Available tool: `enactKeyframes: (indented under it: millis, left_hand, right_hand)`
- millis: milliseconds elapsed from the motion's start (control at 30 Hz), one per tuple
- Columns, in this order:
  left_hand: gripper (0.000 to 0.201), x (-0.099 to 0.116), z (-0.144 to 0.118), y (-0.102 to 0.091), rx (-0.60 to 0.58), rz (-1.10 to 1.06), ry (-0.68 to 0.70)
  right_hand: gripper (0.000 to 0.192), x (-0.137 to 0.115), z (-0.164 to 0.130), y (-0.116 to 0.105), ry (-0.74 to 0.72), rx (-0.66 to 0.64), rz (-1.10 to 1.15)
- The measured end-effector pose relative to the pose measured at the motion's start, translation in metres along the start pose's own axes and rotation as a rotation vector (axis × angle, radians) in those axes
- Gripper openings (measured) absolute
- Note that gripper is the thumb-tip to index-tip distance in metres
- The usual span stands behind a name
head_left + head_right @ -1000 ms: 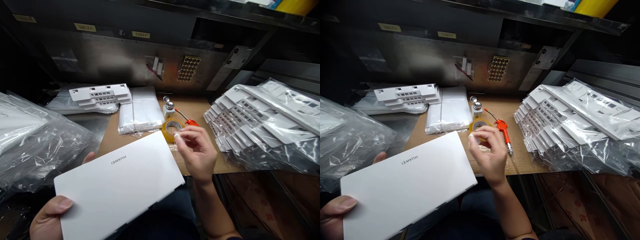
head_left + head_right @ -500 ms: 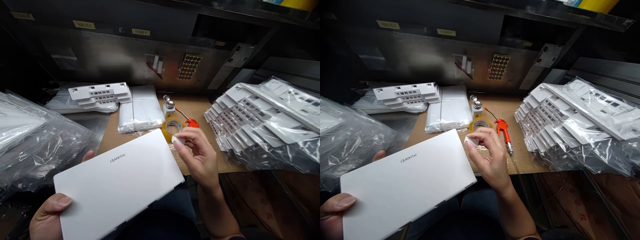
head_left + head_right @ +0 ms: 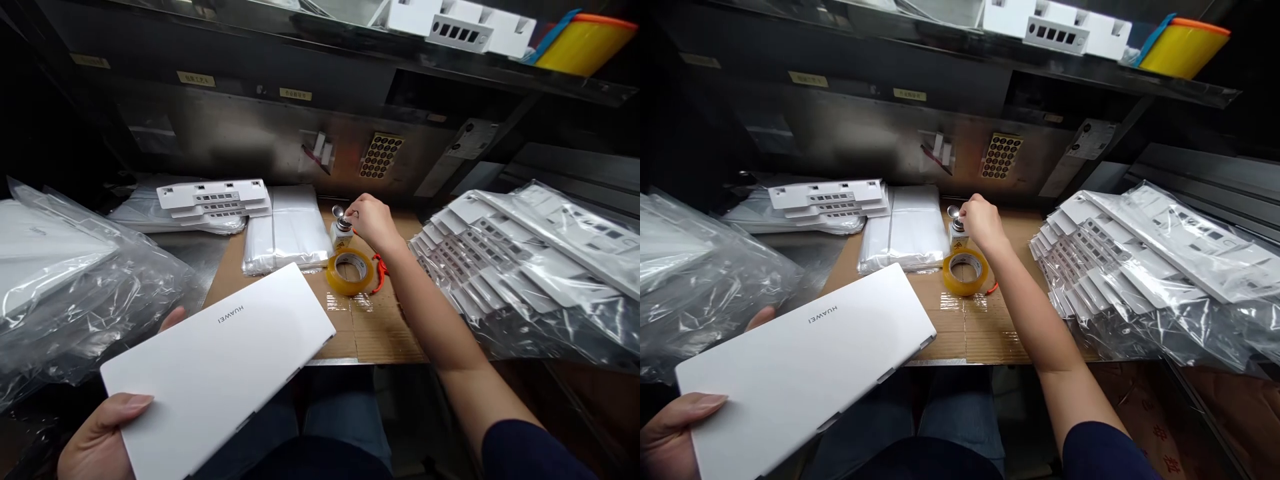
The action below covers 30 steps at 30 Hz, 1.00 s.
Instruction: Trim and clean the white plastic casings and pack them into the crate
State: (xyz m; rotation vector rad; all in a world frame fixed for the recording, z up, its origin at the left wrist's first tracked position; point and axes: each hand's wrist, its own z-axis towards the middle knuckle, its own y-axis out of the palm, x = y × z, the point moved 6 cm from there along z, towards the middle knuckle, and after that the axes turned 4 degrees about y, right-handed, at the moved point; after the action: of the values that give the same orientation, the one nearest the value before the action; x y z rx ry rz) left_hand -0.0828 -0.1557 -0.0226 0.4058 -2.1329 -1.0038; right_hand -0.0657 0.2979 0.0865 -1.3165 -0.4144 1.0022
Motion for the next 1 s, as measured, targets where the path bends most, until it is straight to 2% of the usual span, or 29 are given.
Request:
enactKeyframes:
  millis: [100,267,367,500,600,767,900,1000]
  left_hand:
    - [0.109,0.008,0.001,-0.004,0.034,0.058,0.086]
    - [0.108,0.006,0.003,-0.004,0.019,0.020,0.136]
    - [0.106,0.000,0.002,0.005,0.029,-0.027,0.153]
    - [0.105,0.000,-0.001,0.017,0.055,0.021,0.177]
    - [0.103,0.003,-0.001,0.016,0.069,0.058,0.190]
    - [0.102,0.000,0.001,0.009,0.025,0.029,0.155]
    - [0.104,0.000,-0.001,0.015,0.037,0.009,0.202]
    - [0.106,0.000,-0.001,0.017,0.004,-0.028,0.172]
  right_hand:
    - [0.027,-0.004,0.006,0.010,-0.035,-0.042,-0.062]
    - [0.029,-0.001,0.003,0.017,-0.048,-0.056,-0.108]
    - [0.029,0.001,0.003,0.016,-0.041,-0.050,-0.117]
    - [0.030,0.002,0.002,0.016,-0.031,-0.046,-0.113]
    - [0.030,0.003,0.002,0.017,-0.024,-0.032,-0.097]
    - [0.026,0.005,0.000,0.018,-0.015,-0.022,-0.050]
    - [0.022,0.007,-0.001,0.015,-0.005,-0.014,0.028]
    - [0.017,0.010,-0.003,0.011,0.008,0.005,0.133]
